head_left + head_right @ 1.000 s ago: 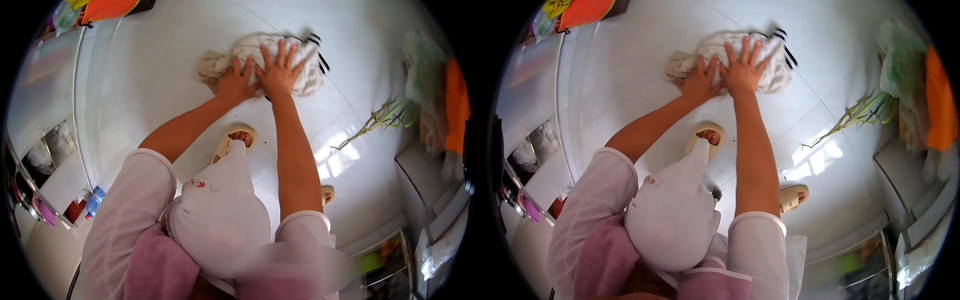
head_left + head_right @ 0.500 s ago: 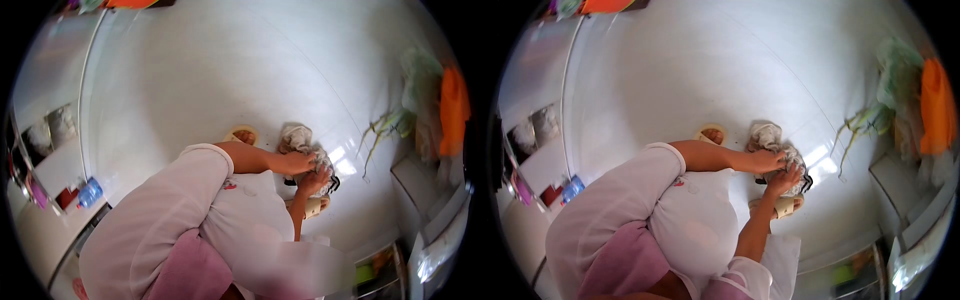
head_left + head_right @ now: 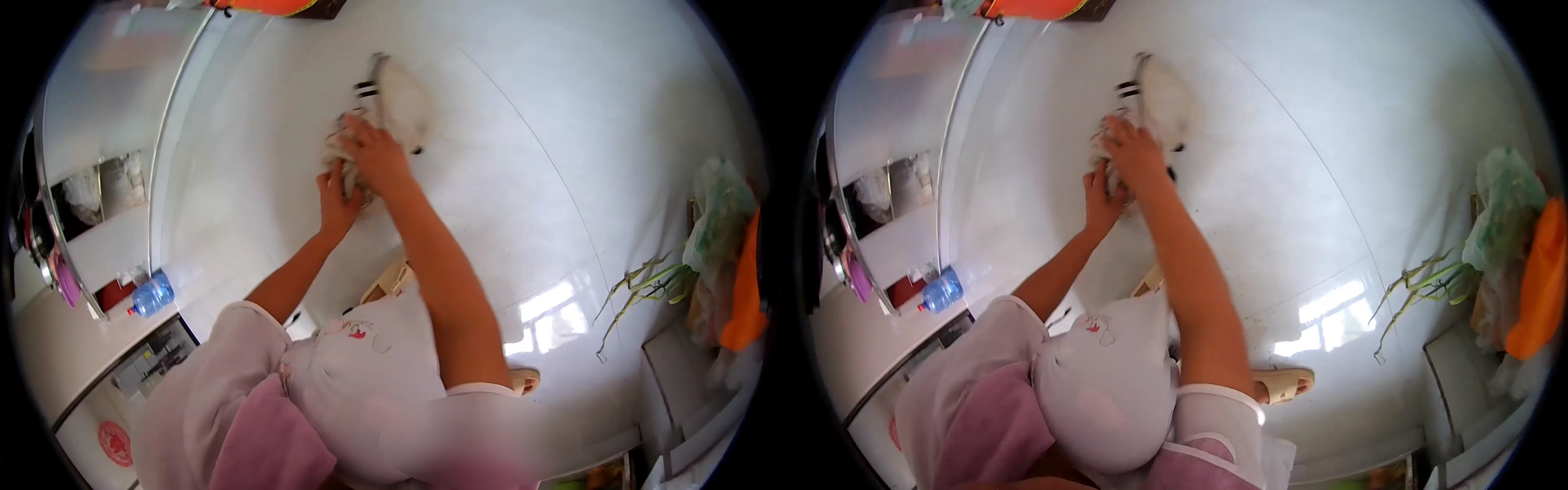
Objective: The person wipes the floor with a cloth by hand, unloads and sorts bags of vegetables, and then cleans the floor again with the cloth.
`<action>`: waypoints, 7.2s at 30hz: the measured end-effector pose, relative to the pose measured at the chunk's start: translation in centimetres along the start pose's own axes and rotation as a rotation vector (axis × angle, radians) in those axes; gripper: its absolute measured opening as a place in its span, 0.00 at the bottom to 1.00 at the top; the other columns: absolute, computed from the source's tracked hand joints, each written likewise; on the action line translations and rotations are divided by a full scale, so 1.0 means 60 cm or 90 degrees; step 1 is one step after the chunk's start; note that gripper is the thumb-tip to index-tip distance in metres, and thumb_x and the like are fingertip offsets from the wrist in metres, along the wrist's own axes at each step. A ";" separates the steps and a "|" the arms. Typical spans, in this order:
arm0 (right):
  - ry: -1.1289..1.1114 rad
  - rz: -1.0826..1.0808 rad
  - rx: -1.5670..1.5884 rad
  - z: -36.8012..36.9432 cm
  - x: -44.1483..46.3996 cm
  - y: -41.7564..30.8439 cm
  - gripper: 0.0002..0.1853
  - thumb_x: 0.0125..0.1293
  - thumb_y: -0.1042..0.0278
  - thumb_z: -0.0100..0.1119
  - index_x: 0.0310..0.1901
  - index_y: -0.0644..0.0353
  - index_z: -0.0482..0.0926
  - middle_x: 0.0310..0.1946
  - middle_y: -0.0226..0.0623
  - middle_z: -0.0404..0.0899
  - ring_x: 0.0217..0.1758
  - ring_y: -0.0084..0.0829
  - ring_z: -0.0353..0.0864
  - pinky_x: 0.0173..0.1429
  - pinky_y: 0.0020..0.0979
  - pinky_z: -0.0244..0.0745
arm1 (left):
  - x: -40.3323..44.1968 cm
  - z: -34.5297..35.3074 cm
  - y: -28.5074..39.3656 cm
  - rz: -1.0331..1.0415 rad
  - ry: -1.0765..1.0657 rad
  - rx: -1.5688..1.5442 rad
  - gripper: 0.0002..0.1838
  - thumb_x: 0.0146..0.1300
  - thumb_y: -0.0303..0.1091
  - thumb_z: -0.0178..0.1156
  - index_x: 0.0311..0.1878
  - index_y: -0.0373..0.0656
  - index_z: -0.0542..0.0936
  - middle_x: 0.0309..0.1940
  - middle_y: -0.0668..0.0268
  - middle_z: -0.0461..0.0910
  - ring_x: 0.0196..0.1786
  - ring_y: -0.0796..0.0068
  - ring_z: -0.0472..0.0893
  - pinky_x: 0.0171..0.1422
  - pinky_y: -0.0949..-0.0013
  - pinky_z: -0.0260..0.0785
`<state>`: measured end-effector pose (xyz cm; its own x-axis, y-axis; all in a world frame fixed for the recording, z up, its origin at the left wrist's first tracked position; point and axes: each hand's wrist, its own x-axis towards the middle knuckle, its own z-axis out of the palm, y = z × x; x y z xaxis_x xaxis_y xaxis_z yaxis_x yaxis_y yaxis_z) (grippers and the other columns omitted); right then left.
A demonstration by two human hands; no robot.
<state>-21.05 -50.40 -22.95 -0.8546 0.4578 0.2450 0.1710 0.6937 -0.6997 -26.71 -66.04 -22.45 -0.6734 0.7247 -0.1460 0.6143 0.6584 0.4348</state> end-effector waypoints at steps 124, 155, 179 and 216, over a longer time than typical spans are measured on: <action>0.164 0.849 0.622 -0.081 -0.177 -0.006 0.43 0.57 0.54 0.75 0.66 0.75 0.69 0.58 0.55 0.78 0.62 0.49 0.78 0.64 0.43 0.74 | 0.077 0.005 0.065 0.197 -0.251 0.055 0.53 0.47 0.44 0.76 0.78 0.68 0.61 0.71 0.55 0.54 0.67 0.42 0.70 0.65 0.46 0.73; 0.255 0.775 0.817 -0.119 -0.167 0.018 0.37 0.55 0.78 0.66 0.69 0.67 0.66 0.60 0.44 0.76 0.62 0.38 0.76 0.68 0.36 0.71 | 0.043 0.036 0.082 0.134 -0.088 -0.236 0.50 0.57 0.63 0.70 0.79 0.56 0.62 0.80 0.51 0.48 0.74 0.41 0.60 0.77 0.40 0.55; 0.224 0.644 0.402 -0.146 -0.283 -0.005 0.39 0.61 0.85 0.52 0.76 0.55 0.60 0.76 0.39 0.59 0.78 0.44 0.63 0.70 0.40 0.71 | 0.081 0.101 0.210 0.299 -0.162 0.062 0.51 0.42 0.62 0.77 0.75 0.78 0.69 0.82 0.38 0.37 0.73 0.30 0.58 0.71 0.27 0.54; 0.496 0.884 0.433 -0.260 -0.465 -0.071 0.28 0.68 0.78 0.48 0.71 0.61 0.65 0.69 0.42 0.67 0.62 0.41 0.81 0.68 0.41 0.72 | -0.089 0.086 0.258 0.222 -0.319 0.061 0.44 0.48 0.52 0.75 0.72 0.70 0.71 0.76 0.39 0.49 0.71 0.27 0.61 0.71 0.23 0.53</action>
<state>9.75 -57.44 -16.34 0.1925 0.7441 -0.6398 0.1182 -0.6648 -0.7376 -11.48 -58.63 -19.54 -0.1662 0.8924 -0.4196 0.8131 0.3647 0.4536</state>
